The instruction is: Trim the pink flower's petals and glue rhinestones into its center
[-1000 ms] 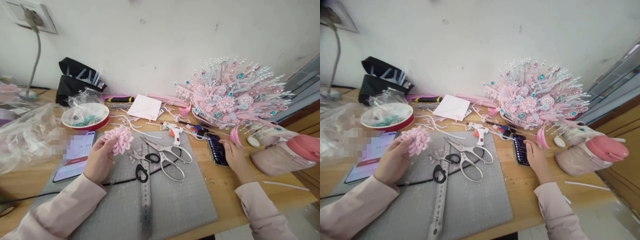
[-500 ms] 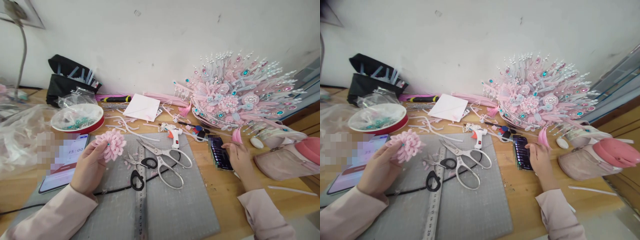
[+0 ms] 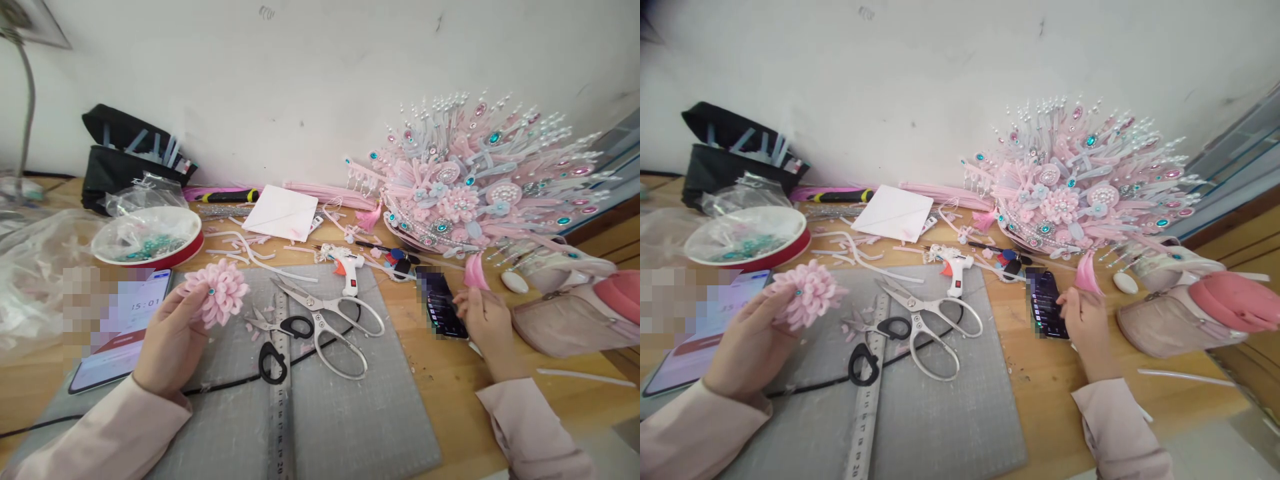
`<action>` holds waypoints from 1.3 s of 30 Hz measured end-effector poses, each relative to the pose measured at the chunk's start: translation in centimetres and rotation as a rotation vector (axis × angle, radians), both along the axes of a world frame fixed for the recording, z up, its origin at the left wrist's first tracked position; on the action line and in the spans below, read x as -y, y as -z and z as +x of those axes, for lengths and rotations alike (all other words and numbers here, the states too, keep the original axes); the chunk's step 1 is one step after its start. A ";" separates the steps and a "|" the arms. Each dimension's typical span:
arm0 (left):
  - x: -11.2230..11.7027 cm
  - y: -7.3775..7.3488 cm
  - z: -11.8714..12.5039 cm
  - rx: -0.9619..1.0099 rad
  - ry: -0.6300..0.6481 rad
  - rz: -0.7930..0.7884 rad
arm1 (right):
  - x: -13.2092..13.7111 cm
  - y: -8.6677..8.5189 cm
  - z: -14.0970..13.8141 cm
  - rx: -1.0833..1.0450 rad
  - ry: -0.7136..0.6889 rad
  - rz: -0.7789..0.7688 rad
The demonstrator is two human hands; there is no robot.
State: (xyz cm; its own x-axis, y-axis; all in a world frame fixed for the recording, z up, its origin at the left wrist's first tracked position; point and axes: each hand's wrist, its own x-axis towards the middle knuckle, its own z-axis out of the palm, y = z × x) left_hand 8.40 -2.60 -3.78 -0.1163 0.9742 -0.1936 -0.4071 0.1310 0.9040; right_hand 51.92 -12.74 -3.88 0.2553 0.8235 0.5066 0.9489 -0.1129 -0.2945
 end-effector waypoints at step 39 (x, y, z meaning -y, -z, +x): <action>0.0 0.0 0.0 0.023 -0.008 -0.006 | -0.6 1.4 0.8 -0.030 -0.057 -0.059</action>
State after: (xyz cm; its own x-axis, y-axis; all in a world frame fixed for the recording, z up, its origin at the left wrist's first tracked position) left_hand 8.40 -2.64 -3.73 -0.1196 0.9721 -0.2020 -0.4284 0.1330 0.8938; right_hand 52.69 -12.13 -5.24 0.2212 0.8652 0.4499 0.9453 -0.0768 -0.3169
